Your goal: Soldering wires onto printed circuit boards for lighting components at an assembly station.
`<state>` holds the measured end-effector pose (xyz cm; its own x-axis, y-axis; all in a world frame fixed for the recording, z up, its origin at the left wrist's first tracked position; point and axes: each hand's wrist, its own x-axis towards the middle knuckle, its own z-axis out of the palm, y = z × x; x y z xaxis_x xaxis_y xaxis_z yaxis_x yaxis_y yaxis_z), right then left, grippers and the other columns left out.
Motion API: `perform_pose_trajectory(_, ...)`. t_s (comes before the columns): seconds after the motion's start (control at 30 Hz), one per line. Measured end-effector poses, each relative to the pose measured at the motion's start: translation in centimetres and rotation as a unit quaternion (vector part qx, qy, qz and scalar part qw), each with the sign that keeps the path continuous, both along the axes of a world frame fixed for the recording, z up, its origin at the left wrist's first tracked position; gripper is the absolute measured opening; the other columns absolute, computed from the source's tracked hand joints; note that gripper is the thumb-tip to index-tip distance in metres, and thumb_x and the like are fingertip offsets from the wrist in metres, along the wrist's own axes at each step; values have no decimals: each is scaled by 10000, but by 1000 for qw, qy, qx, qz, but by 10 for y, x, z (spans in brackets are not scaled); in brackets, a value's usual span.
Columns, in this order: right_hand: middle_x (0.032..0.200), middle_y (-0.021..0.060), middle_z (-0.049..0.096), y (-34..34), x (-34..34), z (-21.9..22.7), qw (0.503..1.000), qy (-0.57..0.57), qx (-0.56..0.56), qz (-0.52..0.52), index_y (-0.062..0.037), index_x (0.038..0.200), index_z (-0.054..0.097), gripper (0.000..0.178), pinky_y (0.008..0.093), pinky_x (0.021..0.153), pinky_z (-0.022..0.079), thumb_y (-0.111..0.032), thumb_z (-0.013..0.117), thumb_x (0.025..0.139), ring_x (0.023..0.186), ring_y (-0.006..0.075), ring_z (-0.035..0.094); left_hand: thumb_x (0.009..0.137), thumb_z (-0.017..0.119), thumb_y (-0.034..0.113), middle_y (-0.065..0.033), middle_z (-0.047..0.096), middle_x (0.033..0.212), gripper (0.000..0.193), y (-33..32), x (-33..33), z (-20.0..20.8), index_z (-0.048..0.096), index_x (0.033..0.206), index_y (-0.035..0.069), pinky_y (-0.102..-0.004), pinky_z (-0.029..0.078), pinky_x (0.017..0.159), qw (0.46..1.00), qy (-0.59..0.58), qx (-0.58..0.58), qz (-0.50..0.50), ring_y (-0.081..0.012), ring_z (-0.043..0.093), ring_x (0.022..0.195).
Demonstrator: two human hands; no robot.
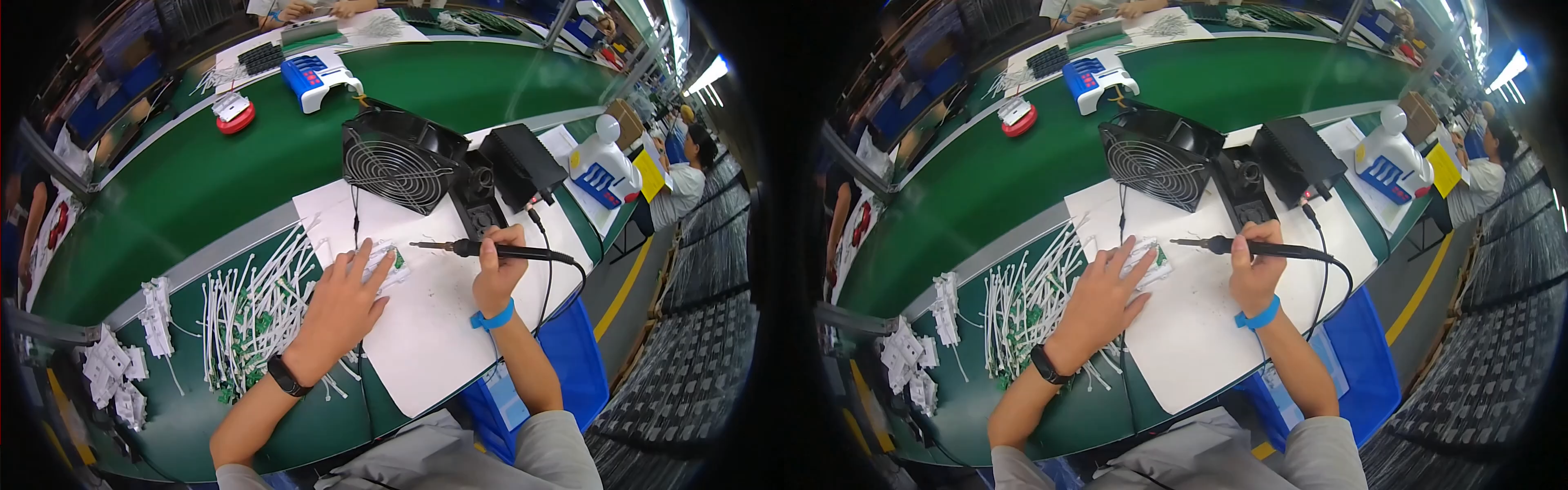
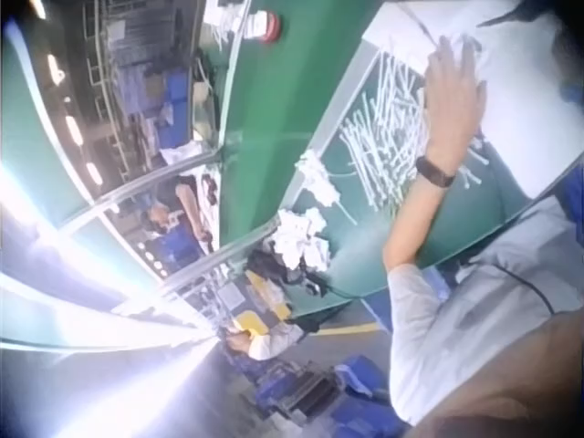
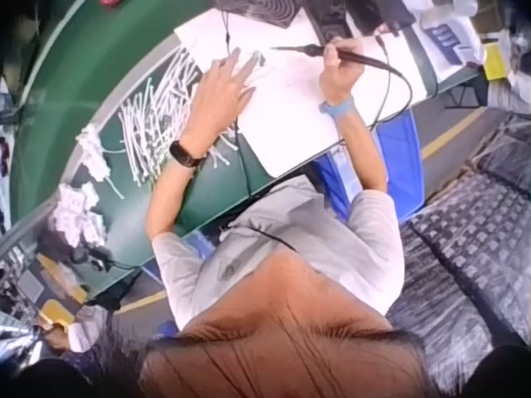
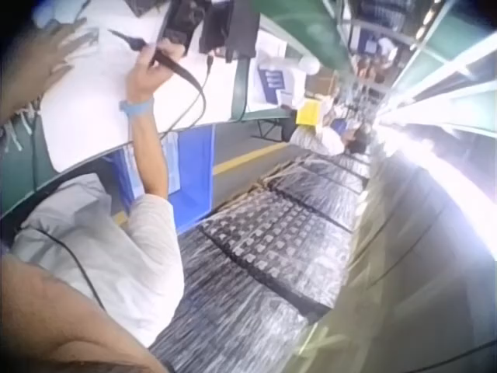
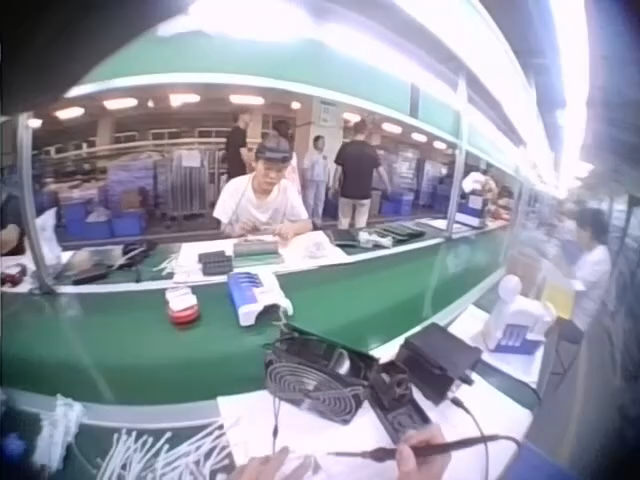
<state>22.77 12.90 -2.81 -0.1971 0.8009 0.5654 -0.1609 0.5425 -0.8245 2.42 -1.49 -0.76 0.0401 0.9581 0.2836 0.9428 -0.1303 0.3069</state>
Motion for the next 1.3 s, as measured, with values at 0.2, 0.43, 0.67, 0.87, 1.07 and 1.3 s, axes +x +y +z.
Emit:
perform_pose_trajectory(0.2, 807, 26, 519, -1, 2, 2, 999, 13, -7, -45, -59, 970, 482, 134, 230, 640, 343, -56, 614, 992, 692, 63, 418, 909, 737, 258, -192, 574, 1404, 516, 1, -12, 0, 613, 1387, 109, -405, 524, 919, 999, 33, 16, -22, -298, 570, 1099)
perform_pose_trajectory(0.43, 805, 34, 538, -5, -4, 5, 998, 23, 2, -66, -52, 966, 488, 119, 226, 610, 366, -49, 604, 993, 655, 65, 433, 854, 784, 341, -81, 617, 1187, 440, 20, 0, -25, 704, 1214, 101, -342, 557, 694, 993, 29, 111, 43, -235, 587, 975)
perform_pose_trajectory(0.67, 740, 61, 571, -4, -2, -6, 999, 13, -33, -7, -2, 943, 538, 174, 230, 582, 418, 83, 685, 904, 614, 98, 535, 845, 790, 330, -129, 601, 1303, 562, 13, 5, -16, 650, 1328, 78, -358, 569, 702, 996, 19, 74, 46, -275, 585, 996)
perform_pose_trajectory(0.87, 758, 87, 619, -4, -3, -15, 999, -39, 0, -22, 13, 874, 569, 185, 264, 640, 436, 84, 739, 866, 651, 114, 548, 859, 780, 314, -135, 597, 1337, 562, 12, -1, -24, 638, 1347, 75, -352, 580, 718, 995, 16, 92, 28, -277, 589, 1000)
perform_pose_trajectory(1.07, 772, 107, 662, -4, -1, -16, 994, -107, -13, 6, 28, 876, 602, 216, 271, 690, 487, 47, 811, 827, 713, 144, 613, 856, 788, 312, -130, 626, 1304, 465, 13, 1, -33, 697, 1233, 56, -356, 583, 673, 993, -24, 110, 43, -260, 616, 978)
perform_pose_trajectory(1.3, 784, 118, 668, -4, -2, -15, 992, -123, -6, 18, 36, 871, 603, 221, 276, 702, 498, 38, 819, 826, 727, 149, 624, 843, 806, 285, -141, 623, 1305, 423, 13, 1, -35, 691, 1157, 26, -368, 577, 713, 989, -66, 126, 42, -272, 617, 1000)
